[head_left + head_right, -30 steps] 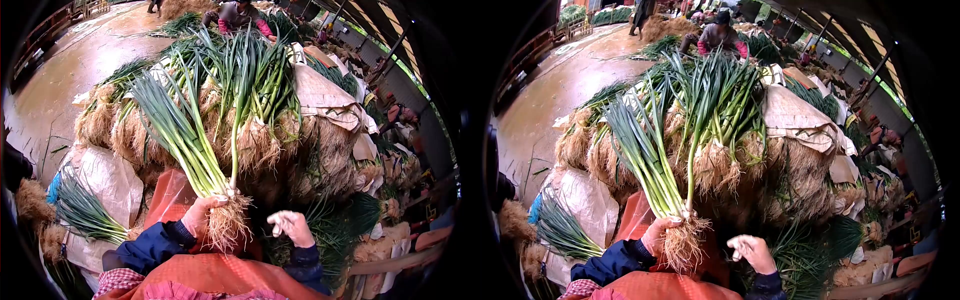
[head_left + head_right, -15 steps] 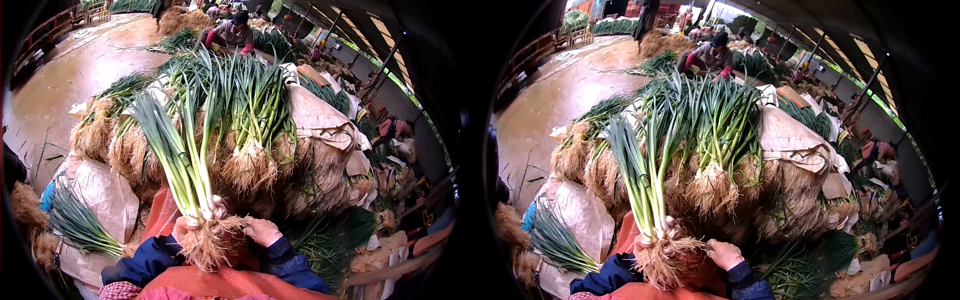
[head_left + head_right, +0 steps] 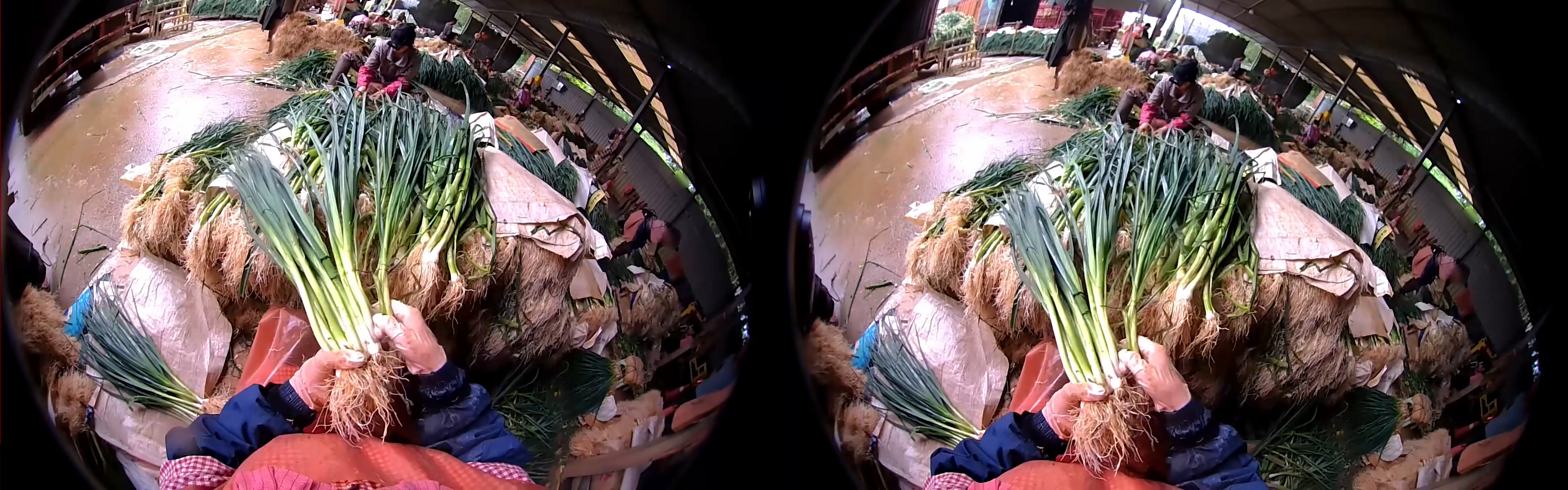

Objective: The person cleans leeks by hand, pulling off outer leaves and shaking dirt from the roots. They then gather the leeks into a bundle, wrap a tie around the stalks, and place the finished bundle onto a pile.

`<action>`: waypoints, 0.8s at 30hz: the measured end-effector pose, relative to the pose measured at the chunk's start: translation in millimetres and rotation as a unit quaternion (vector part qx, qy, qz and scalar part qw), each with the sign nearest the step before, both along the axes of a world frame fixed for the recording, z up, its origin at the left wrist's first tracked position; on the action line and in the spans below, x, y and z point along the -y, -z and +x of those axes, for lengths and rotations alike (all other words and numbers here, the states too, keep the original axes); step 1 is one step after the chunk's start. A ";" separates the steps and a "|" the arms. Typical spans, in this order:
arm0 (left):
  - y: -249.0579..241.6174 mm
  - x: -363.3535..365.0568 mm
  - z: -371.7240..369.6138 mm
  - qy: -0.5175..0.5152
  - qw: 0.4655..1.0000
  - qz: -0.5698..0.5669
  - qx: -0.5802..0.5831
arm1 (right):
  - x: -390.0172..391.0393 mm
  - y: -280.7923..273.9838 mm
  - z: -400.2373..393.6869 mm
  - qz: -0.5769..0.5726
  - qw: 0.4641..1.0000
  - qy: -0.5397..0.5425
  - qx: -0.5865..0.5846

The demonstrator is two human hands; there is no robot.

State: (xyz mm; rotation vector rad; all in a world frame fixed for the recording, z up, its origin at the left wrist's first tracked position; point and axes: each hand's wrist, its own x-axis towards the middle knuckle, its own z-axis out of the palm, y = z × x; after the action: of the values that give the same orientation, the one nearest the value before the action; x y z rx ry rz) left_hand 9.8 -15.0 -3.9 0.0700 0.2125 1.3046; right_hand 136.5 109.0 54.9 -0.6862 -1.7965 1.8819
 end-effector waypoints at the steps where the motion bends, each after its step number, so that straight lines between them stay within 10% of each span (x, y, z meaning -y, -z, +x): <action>1: 10.6 -2.1 3.2 -0.017 0.999 -0.014 -0.030 | 2.5 11.6 -6.5 -0.021 0.999 -0.023 -0.037; 2: 16.4 1.9 3.0 -0.013 0.999 -0.014 -0.027 | -2.0 11.0 -6.8 -0.147 0.987 -0.055 -0.042; 9: -13.6 -0.7 4.1 -0.097 0.987 0.126 0.020 | 32.9 -14.1 81.3 0.138 0.864 0.416 -0.247; 11: -14.9 1.1 -3.0 -0.089 0.984 0.154 0.034 | 19.5 23.7 156.6 0.110 0.817 0.527 -0.206; 13: -19.6 4.9 -10.5 -0.109 0.980 0.161 0.050 | -1.0 117.5 268.7 0.196 0.791 0.569 0.110; 16: -26.7 -0.5 -17.6 -0.119 0.980 0.153 0.041 | 8.7 70.8 240.3 0.245 0.791 0.399 0.394; 17: -31.4 5.2 -19.1 -0.094 0.986 0.134 0.030 | 16.1 14.6 173.3 0.165 0.896 0.375 0.172; 19: -19.6 -6.0 -6.0 -0.137 0.982 0.132 0.002 | 11.7 -31.9 73.7 0.211 0.944 0.250 0.048; 21: -17.5 -3.7 -0.6 -0.137 0.975 0.172 0.007 | -13.1 -35.9 -15.1 0.455 0.847 0.206 0.182; 24: -19.7 9.7 -1.0 -0.133 0.979 0.155 0.021 | -84.8 -44.3 -114.4 0.380 0.765 0.122 0.506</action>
State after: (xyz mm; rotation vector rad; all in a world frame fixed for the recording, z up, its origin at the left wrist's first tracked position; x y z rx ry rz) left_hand 8.8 -24.7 15.9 0.2875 -0.0208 1.5968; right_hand 22.2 193.9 99.2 -1.6423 -2.6052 0.3778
